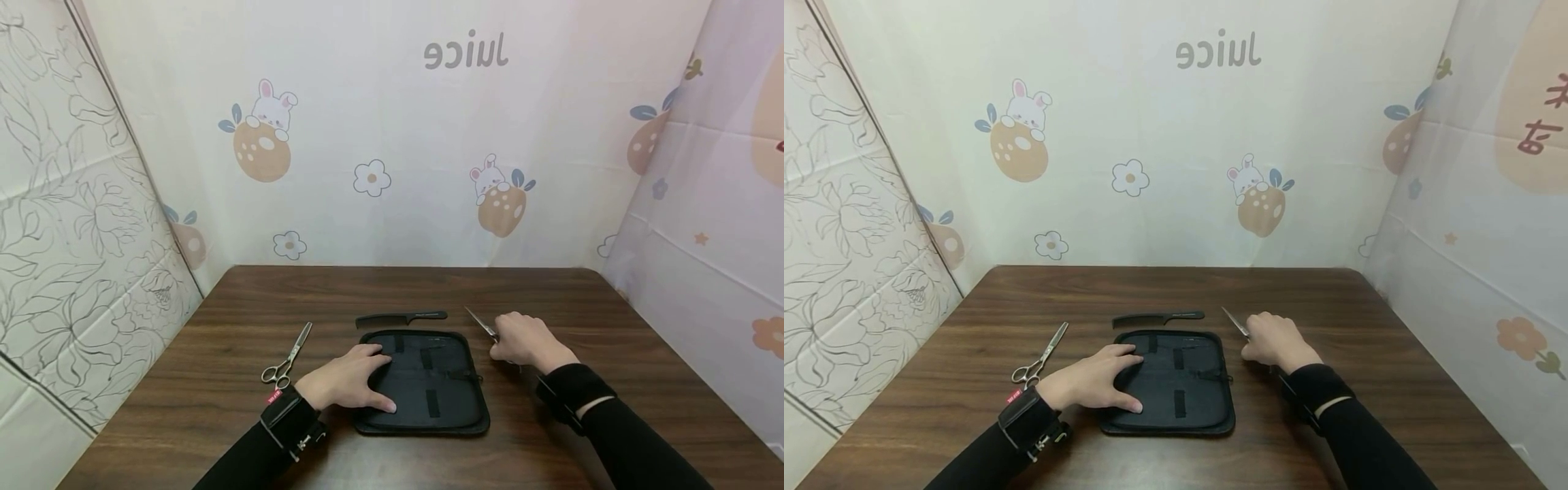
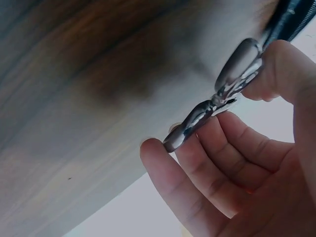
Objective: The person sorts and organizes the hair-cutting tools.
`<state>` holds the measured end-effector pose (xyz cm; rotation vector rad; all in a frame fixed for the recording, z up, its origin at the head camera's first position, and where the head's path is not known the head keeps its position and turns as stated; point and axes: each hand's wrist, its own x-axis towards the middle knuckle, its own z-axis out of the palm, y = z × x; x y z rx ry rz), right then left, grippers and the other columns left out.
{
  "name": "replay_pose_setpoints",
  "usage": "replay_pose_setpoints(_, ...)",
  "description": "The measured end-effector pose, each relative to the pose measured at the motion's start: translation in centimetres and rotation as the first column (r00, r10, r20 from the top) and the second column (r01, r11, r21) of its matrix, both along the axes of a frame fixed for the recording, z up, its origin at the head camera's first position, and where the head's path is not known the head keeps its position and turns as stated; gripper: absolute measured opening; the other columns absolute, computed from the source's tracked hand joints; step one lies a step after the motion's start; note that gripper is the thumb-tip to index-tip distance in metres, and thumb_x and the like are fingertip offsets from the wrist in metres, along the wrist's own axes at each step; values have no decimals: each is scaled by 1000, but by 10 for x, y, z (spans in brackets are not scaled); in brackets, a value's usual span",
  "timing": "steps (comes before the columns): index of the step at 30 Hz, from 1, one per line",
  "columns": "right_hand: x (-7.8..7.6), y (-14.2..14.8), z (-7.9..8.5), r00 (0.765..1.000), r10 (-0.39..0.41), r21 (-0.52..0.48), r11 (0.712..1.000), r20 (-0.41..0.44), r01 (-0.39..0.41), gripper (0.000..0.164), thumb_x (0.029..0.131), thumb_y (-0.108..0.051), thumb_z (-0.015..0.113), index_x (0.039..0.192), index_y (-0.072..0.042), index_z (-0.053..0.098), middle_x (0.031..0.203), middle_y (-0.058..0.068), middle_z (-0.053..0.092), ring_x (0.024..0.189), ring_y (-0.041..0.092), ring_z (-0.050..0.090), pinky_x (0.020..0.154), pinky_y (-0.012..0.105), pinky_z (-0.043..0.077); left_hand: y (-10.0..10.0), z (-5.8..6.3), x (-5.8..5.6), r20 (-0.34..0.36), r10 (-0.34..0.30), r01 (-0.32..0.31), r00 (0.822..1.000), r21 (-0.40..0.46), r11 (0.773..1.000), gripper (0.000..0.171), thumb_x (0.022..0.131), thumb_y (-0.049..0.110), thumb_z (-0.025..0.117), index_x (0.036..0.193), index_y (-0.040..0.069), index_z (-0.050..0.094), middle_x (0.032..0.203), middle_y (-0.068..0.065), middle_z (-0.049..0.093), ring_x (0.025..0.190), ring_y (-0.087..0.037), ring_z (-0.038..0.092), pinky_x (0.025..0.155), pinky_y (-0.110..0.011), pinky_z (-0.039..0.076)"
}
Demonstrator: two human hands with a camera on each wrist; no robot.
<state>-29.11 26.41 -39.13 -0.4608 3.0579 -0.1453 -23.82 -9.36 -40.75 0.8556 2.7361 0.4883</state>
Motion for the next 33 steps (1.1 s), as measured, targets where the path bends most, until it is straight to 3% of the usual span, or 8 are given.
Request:
replay_pose_setpoints(14,7,-18,9,1000,18,-116,993,-7,-18,14,81,-15,67,70,-15,59,62,-1,55,51,15,46,51,32,33,1,1,2,-2,14,-14,1000,-5,1000,87,82,61,77,150,12,51,160,-13,36,148,-30,31,111,-52,38)
replay_pose_setpoints(33,16,-43,7,999,27,-262,965,-17,-31,7,81,-16,67,84,-13,62,75,0,57,62,17,51,56,34,38,2,0,0,-12,7,-7,1000,-15,1000,88,82,63,76,150,12,51,160,-13,36,148,-30,32,112,-52,37)
